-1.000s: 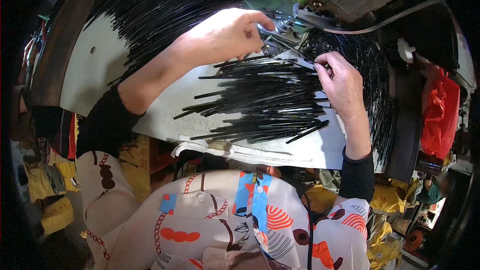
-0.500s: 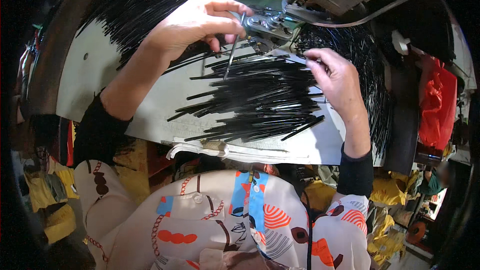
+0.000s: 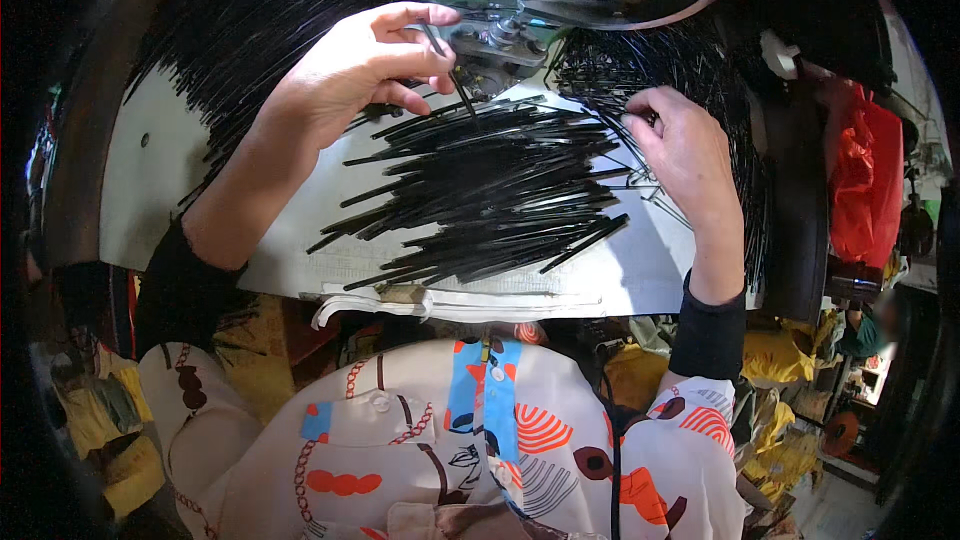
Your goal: The person assembles parts by inserting black rods into an assembly machine and attaching connectors to them by hand.
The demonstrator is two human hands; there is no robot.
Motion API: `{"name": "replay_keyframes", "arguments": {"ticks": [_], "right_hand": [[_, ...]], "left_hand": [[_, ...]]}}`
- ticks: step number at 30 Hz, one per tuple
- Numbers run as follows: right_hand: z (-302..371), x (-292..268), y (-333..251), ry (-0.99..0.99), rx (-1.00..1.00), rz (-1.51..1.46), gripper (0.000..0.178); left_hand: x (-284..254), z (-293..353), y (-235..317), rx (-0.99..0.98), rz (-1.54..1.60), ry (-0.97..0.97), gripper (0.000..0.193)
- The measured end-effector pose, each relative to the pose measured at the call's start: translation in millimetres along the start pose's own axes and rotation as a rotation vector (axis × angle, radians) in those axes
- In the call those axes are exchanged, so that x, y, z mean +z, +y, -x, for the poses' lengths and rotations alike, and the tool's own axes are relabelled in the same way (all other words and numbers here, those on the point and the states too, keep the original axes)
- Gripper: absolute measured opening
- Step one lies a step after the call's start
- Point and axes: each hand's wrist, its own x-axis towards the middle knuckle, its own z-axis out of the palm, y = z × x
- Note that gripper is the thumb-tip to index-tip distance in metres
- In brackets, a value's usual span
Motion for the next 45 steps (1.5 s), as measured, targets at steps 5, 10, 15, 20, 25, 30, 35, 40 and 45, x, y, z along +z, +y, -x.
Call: {"name": "replay_keyframes", "arguments": {"ticks": [5, 10, 15, 20, 25, 30, 35, 40, 45], "right_hand": [[2, 11, 7, -0.055, -0.018, 0.053, 0.012], [-1, 15, 8, 0.035, -0.008, 0.079, 0.01], [-1, 12, 5, 0.083, -0.026, 0.024, 0.009], [-3, 9, -3, 0.106, -0.056, -0.089, 0.008], [-6, 11, -10, 0.169, -0.134, 0.226, 0.005], [-5, 3, -24, 0.087, -0.185, -0.072, 0.007], [-11, 6, -27, 0.095, -0.17, -0.083, 0.009], [-16, 11, -37, -0.056, -0.107, -0.463, 0.009], [-19, 15, -52, -0.061, 0.106, -1.081, 0.01]], "left_hand": [[2, -6, -8, 0.005, -0.208, -0.123, 0.027], [5, 2, -9, 0.297, -0.832, -0.145, 0.017], [5, 3, -16, 0.602, -1.036, -0.131, 0.02], [11, -1, -2, 0.419, -0.93, -0.147, 0.021], [15, -3, 9, -0.008, -0.615, -0.14, 0.025], [6, -15, -4, 0.021, -0.295, -0.207, 0.03], [6, -13, -5, -0.011, -0.183, -0.187, 0.031], [6, -13, -8, -0.036, -0.089, -0.179, 0.031], [8, -13, -7, -0.079, -0.077, -0.19, 0.029]]}}
